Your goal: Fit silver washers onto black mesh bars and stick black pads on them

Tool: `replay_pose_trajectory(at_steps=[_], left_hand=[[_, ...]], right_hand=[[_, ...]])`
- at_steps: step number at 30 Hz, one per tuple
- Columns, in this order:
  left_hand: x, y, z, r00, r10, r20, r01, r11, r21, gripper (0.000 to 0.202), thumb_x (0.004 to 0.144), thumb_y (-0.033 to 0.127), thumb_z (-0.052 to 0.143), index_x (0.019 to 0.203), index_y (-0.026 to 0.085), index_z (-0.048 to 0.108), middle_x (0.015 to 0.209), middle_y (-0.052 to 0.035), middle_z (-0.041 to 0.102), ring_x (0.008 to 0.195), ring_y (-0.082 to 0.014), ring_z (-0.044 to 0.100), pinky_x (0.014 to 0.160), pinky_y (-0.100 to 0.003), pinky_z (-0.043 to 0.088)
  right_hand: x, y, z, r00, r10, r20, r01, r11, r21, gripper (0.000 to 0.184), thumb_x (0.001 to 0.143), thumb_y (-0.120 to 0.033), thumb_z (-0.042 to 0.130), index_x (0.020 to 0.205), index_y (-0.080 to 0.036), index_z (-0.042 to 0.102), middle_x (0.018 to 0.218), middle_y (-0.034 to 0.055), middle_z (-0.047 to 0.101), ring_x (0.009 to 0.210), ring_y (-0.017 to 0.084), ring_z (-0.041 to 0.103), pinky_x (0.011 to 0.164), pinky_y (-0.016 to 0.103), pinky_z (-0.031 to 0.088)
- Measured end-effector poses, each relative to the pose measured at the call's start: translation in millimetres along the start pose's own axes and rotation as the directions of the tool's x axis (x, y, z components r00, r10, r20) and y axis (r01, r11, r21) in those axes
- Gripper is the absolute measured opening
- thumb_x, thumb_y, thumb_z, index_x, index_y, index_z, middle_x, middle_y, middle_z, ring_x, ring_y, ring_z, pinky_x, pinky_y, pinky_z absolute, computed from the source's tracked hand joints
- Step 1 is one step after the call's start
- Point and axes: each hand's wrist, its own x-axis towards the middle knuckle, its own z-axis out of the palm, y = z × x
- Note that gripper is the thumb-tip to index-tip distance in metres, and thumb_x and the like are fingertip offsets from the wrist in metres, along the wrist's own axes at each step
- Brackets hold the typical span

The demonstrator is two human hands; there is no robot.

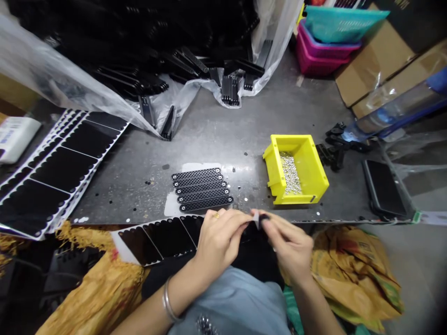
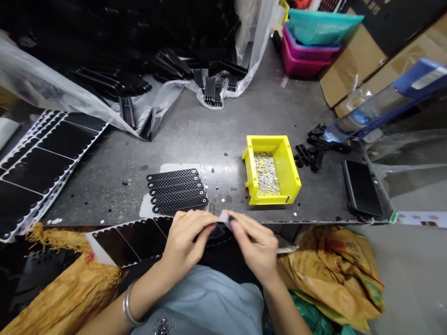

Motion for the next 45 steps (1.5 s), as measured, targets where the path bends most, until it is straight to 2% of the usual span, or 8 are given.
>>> replay_pose_trajectory(at_steps=[4,8,11,14,18,30,38,45], left_hand=[[-1.6,-9.4,13.2,0.98,0.03,-0.195,0.019,0.969,0.245,0.03,0.104,0.017,0.058,0.133,0.024,0.064,0.114,-0.0039,0.078,0.099,-0.0182,0.07,0.088,-0.037,0.038],[-15.1,-23.8,-12.4,0.964,-0.019,-0.265,0.102,0.948,0.302,0.021,0.099,0.024,0.068,0.12,0.027,0.069,0.112,-0.0029,0.078,0.11,-0.0224,0.067,0.103,-0.04,0.035],[-32.1,-43.9,-52.1,0.916,-0.193,-0.352,0.298,0.914,0.274,0.007,0.098,0.022,0.067,0.104,0.026,0.07,0.098,-0.0002,0.078,0.1,-0.0215,0.069,0.102,-0.041,0.035],[-44.2,-65.8,-79.3,0.877,-0.328,-0.352,0.427,0.867,0.256,0.008,0.099,0.026,0.065,0.098,0.026,0.073,0.095,-0.0001,0.079,0.096,-0.0223,0.069,0.099,-0.042,0.036],[-44.9,-78.1,-82.2,0.869,-0.438,-0.232,0.478,0.864,0.159,0.014,0.099,0.028,0.063,0.09,0.027,0.075,0.09,0.0022,0.079,0.093,-0.0218,0.069,0.097,-0.043,0.035],[-38.8,-74.9,-78.2,0.851,-0.472,-0.229,0.494,0.868,0.046,0.014,0.096,0.032,0.069,0.082,0.028,0.071,0.084,0.0046,0.077,0.093,-0.0207,0.068,0.102,-0.044,0.03],[-37.2,-79.0,-78.1,0.889,-0.397,-0.228,0.427,0.899,0.101,0.018,0.097,0.031,0.068,0.08,0.026,0.068,0.085,0.0025,0.075,0.093,-0.0214,0.068,0.1,-0.044,0.033],[-38.8,-78.7,-82.7,0.92,-0.286,-0.267,0.347,0.912,0.219,0.017,0.096,0.028,0.071,0.08,0.024,0.068,0.084,0.0004,0.074,0.09,-0.0226,0.069,0.094,-0.044,0.041]], right_hand=[[9.2,-10.1,-21.7,0.919,-0.07,-0.389,0.028,0.993,-0.112,0.029,0.093,-0.013,0.071,0.116,-0.028,0.08,0.108,0.0058,0.077,0.09,0.024,0.076,0.087,0.045,0.064],[26.7,-28.8,2.6,0.967,-0.241,0.08,0.253,0.942,-0.221,0.036,0.092,-0.011,0.074,0.121,-0.032,0.077,0.112,0.0066,0.075,0.098,0.023,0.072,0.087,0.042,0.06],[43.0,-37.2,49.5,0.852,-0.365,0.376,0.428,0.898,-0.099,0.023,0.097,-0.016,0.069,0.117,-0.027,0.076,0.109,0.0065,0.076,0.096,0.02,0.07,0.082,0.039,0.056],[57.7,-37.7,90.3,0.757,-0.46,0.464,0.542,0.838,-0.053,0.013,0.099,-0.02,0.069,0.11,-0.02,0.076,0.106,0.0073,0.077,0.09,0.018,0.067,0.077,0.035,0.051],[67.1,-33.0,107.5,0.714,-0.469,0.52,0.576,0.815,-0.056,0.011,0.098,-0.02,0.069,0.106,-0.019,0.075,0.106,0.0074,0.077,0.089,0.018,0.064,0.077,0.035,0.048],[64.2,-39.1,96.7,0.7,-0.415,0.581,0.581,0.804,-0.126,0.015,0.099,-0.021,0.068,0.111,-0.017,0.075,0.107,0.0106,0.074,0.091,0.02,0.064,0.076,0.036,0.051],[69.6,-18.4,52.0,0.886,-0.165,0.433,0.219,0.972,-0.079,0.011,0.096,-0.015,0.069,0.104,-0.021,0.076,0.094,0.0031,0.068,0.079,0.013,0.066,0.067,0.026,0.054],[67.8,-13.0,45.8,0.843,-0.292,0.452,0.383,0.916,-0.121,0.016,0.098,-0.013,0.066,0.11,-0.02,0.074,0.096,0.0053,0.064,0.087,0.016,0.064,0.075,0.03,0.057]])
